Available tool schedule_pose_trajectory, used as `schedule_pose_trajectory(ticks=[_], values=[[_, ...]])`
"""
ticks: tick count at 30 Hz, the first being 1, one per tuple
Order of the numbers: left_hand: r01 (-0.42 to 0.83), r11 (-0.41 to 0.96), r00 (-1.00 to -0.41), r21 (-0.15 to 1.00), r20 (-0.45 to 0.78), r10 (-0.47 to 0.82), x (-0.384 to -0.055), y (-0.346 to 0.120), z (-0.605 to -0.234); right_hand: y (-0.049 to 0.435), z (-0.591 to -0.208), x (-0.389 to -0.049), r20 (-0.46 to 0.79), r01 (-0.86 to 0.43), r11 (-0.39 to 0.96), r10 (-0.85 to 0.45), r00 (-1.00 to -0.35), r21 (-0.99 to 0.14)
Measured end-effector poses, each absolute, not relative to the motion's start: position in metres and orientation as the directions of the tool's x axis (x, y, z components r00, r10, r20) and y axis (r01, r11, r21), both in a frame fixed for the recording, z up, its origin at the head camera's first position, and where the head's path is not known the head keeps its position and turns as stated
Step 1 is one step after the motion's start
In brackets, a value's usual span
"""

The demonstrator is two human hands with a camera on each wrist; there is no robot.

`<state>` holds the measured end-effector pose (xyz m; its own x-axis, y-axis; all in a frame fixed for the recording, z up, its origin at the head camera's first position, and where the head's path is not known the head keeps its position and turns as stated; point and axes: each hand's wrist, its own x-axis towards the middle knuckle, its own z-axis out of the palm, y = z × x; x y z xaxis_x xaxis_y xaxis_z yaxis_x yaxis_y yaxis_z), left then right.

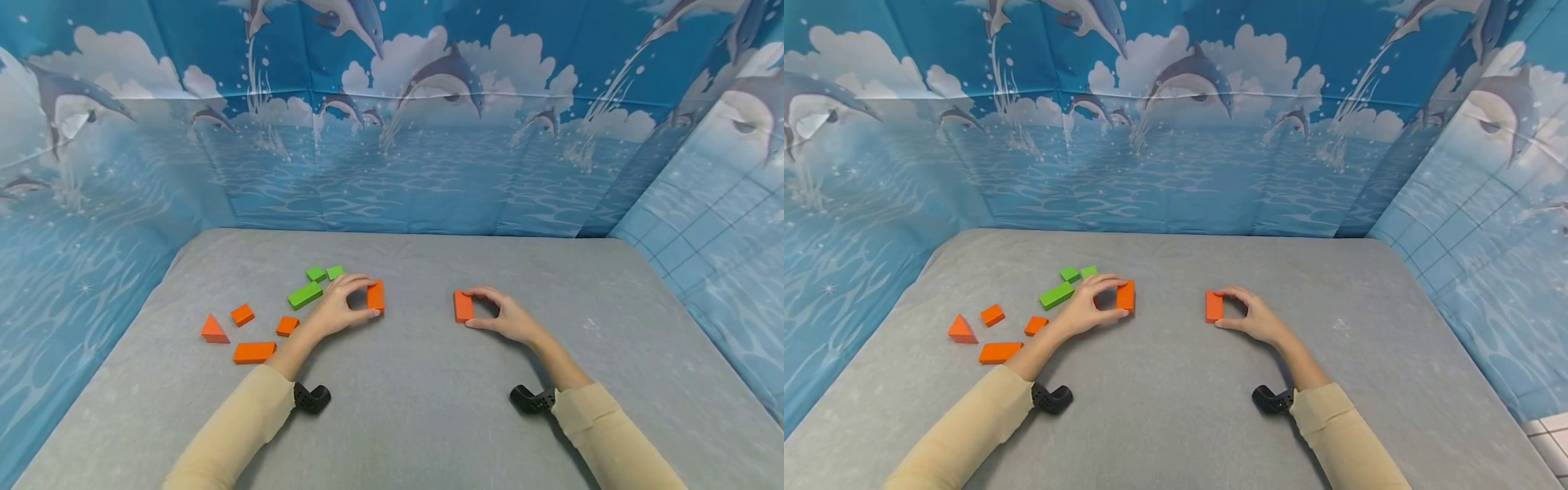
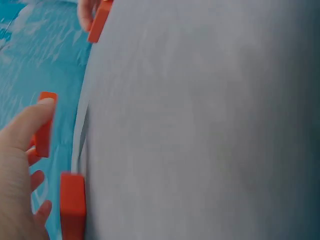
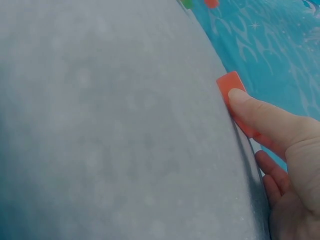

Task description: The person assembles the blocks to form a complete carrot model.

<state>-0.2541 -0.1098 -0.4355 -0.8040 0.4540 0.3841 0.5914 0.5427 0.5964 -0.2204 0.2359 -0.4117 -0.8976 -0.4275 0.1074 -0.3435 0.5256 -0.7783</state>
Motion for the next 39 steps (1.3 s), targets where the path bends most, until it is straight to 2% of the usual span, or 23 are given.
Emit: schedule_pose_trajectory(ticks=[9,14,21,39], values=[[0.598,0.522,-0.796,0.608,0.37,0.479,-0.254,-0.06,-0.425,0.241,-0.423,-0.227,0.125,-0.357,0.52,-0.429,-0.895,-0.776],[0.595,0.512,-0.794,0.62,0.351,0.497,-0.254,-0.035,-0.428,0.248,-0.438,-0.237,0.115,-0.351,0.544,-0.42,-0.9,-0.762],[0.585,0.554,-0.798,0.592,0.299,0.523,-0.254,-0.009,-0.438,0.25,-0.441,-0.239,0.118,-0.355,0.53,-0.429,-0.896,-0.77],[0.597,0.6,-0.793,0.533,0.284,0.538,-0.25,0.009,-0.448,0.246,-0.44,-0.238,0.113,-0.351,0.53,-0.428,-0.897,-0.772]])
